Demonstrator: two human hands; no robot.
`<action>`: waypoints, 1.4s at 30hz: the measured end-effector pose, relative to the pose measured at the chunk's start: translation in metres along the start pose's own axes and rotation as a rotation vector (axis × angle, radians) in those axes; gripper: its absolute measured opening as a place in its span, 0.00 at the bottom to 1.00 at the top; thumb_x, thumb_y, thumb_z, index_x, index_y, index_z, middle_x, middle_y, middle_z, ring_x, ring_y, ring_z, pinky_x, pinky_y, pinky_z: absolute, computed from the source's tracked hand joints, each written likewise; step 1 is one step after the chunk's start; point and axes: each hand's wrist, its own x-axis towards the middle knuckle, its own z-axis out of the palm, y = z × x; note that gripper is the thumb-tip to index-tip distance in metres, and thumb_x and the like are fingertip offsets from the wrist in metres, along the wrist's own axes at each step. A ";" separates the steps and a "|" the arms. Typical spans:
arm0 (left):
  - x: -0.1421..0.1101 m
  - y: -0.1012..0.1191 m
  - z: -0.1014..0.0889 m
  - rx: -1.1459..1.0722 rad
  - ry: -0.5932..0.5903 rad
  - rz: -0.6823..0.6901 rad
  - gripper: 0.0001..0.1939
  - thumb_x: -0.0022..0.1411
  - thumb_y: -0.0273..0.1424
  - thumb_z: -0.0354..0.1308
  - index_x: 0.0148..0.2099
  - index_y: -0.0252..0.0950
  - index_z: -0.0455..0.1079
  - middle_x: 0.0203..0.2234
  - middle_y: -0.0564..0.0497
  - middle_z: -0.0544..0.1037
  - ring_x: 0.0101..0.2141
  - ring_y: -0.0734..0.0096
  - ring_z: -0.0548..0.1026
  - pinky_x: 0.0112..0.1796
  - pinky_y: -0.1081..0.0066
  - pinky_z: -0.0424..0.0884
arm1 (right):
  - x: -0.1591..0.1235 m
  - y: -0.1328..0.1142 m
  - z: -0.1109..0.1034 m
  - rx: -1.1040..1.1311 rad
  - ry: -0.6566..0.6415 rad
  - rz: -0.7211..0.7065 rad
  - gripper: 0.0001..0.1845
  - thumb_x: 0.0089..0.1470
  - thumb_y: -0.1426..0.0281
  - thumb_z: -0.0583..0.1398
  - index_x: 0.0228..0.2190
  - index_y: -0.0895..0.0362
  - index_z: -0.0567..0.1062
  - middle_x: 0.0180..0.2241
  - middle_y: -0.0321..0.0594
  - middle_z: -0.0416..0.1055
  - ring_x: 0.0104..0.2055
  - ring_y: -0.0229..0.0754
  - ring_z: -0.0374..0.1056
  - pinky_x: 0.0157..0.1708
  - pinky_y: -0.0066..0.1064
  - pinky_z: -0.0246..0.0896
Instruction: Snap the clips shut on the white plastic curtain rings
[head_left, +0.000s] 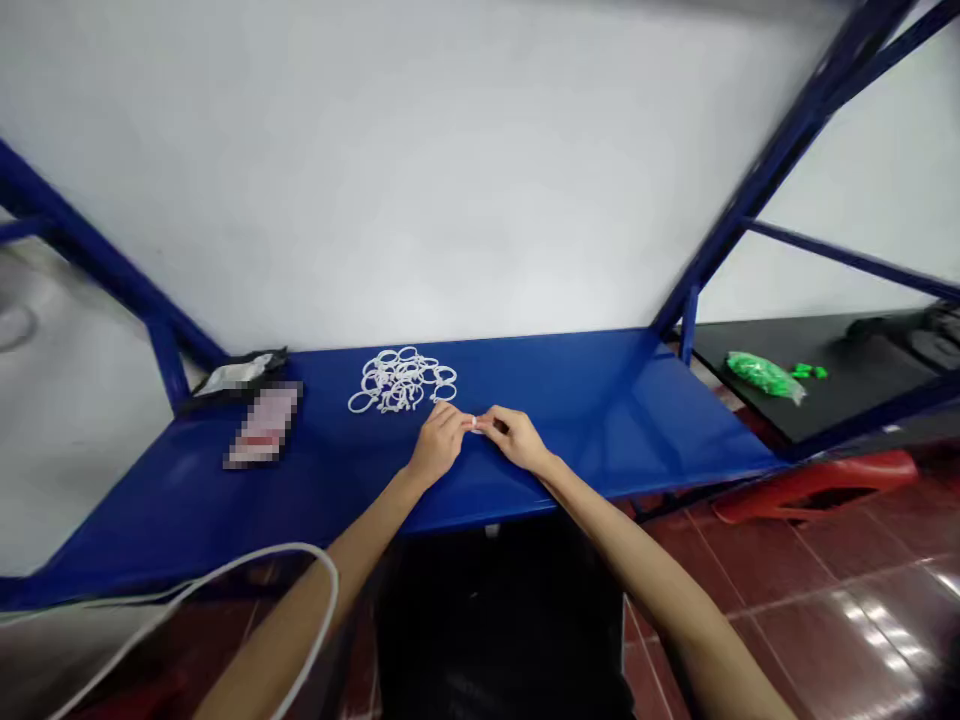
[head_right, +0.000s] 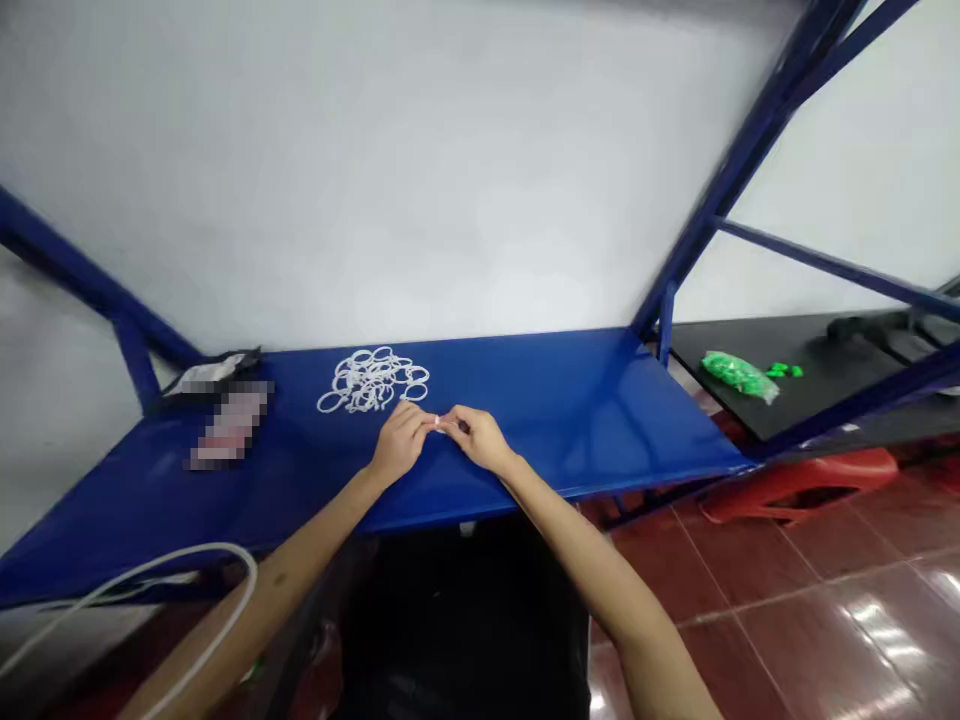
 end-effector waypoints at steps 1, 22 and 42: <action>0.000 0.001 0.001 -0.001 -0.009 -0.001 0.13 0.73 0.30 0.50 0.36 0.37 0.72 0.28 0.49 0.76 0.34 0.64 0.71 0.39 0.63 0.72 | -0.001 0.000 -0.001 0.002 -0.011 0.001 0.14 0.64 0.59 0.59 0.32 0.56 0.76 0.29 0.35 0.75 0.27 0.36 0.63 0.31 0.27 0.58; -0.004 -0.007 -0.026 0.177 -0.306 -0.134 0.05 0.67 0.33 0.57 0.42 0.39 0.73 0.33 0.48 0.78 0.37 0.59 0.72 0.40 0.60 0.65 | 0.010 0.034 -0.030 -0.221 0.554 0.358 0.19 0.62 0.58 0.55 0.44 0.60 0.76 0.38 0.46 0.74 0.31 0.42 0.70 0.34 0.35 0.69; -0.004 0.002 -0.008 -0.183 -0.083 -0.218 0.07 0.71 0.31 0.55 0.44 0.41 0.75 0.37 0.52 0.82 0.38 0.69 0.79 0.43 0.67 0.75 | -0.011 -0.010 -0.013 -0.435 -0.003 -0.132 0.10 0.68 0.66 0.55 0.46 0.52 0.74 0.48 0.43 0.76 0.51 0.44 0.72 0.52 0.38 0.67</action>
